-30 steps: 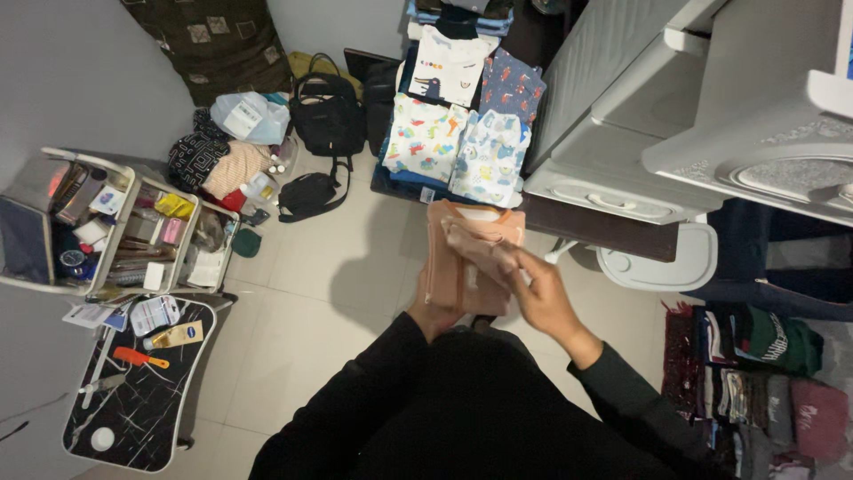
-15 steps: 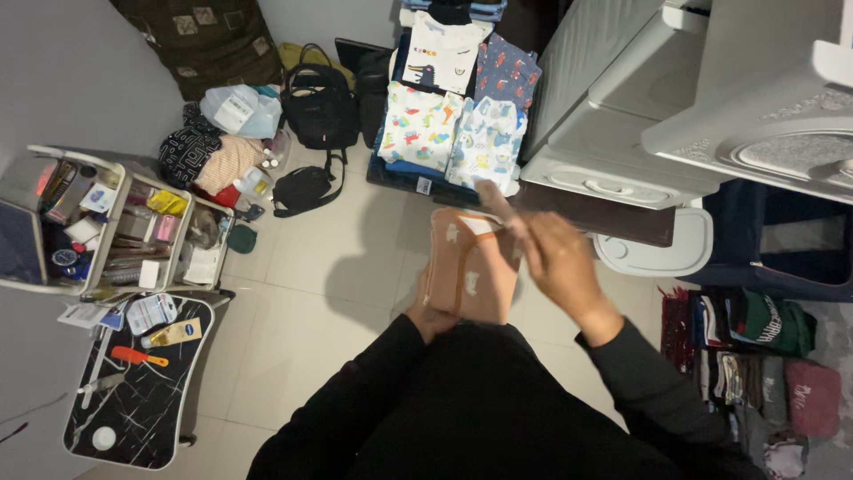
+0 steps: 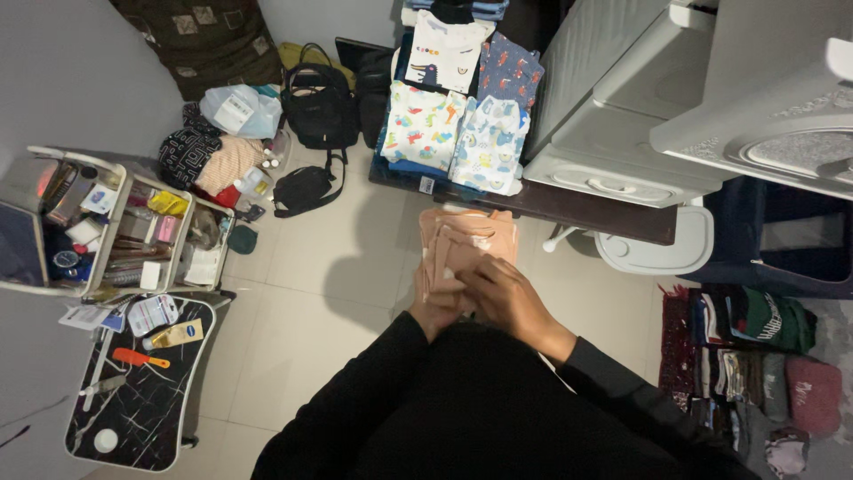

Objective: The person removes various pieces of clothing from a white plastic dresser drawer and sorts them into piles on the floor or a nearby surface, handling a blue patterned shirt, a white patterned onesie, a peach onesie, and other folded garments.

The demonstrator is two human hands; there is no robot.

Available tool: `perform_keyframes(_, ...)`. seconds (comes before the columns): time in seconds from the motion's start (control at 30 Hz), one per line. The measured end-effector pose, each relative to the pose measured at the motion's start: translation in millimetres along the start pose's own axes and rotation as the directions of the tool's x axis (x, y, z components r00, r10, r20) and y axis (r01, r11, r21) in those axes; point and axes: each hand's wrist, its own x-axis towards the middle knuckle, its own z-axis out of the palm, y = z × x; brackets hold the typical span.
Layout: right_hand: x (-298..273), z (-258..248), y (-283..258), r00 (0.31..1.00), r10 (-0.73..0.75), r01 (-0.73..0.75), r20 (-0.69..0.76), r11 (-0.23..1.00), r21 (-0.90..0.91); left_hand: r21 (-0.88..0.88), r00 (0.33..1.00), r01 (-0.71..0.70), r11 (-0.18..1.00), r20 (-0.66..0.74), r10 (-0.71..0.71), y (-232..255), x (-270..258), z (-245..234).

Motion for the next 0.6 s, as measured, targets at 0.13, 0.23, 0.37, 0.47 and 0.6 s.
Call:
perform_keyframes(0.13,-5,3,4,1.000,0.003,-0.003,0.001,1.000,-0.002,-0.670,0.964,0.266,0.693,0.168,-0.208,-15,-6,9)
perform_keyframes(0.23,-13,8,16,1.000,0.008,-0.010,0.017,0.988,0.155,-0.291,0.986,0.137,0.947,0.129,-0.104,-22,-10,13)
perform_keyframes(0.37,-14,22,37,0.832,0.435,-0.379,-0.345,0.899,0.221,-0.456,0.980,0.169,0.874,0.172,-0.099,-38,-16,19)
perform_keyframes(0.47,-18,27,63,0.655,0.756,-0.551,-0.023,0.498,0.670,-0.584,0.965,0.229,0.779,0.244,-0.101,-48,-12,27)
perform_keyframes(0.6,-25,44,100,0.723,0.574,-0.583,0.385,0.207,0.786,-0.772,0.931,0.345,0.534,0.208,-0.300,-50,6,34)
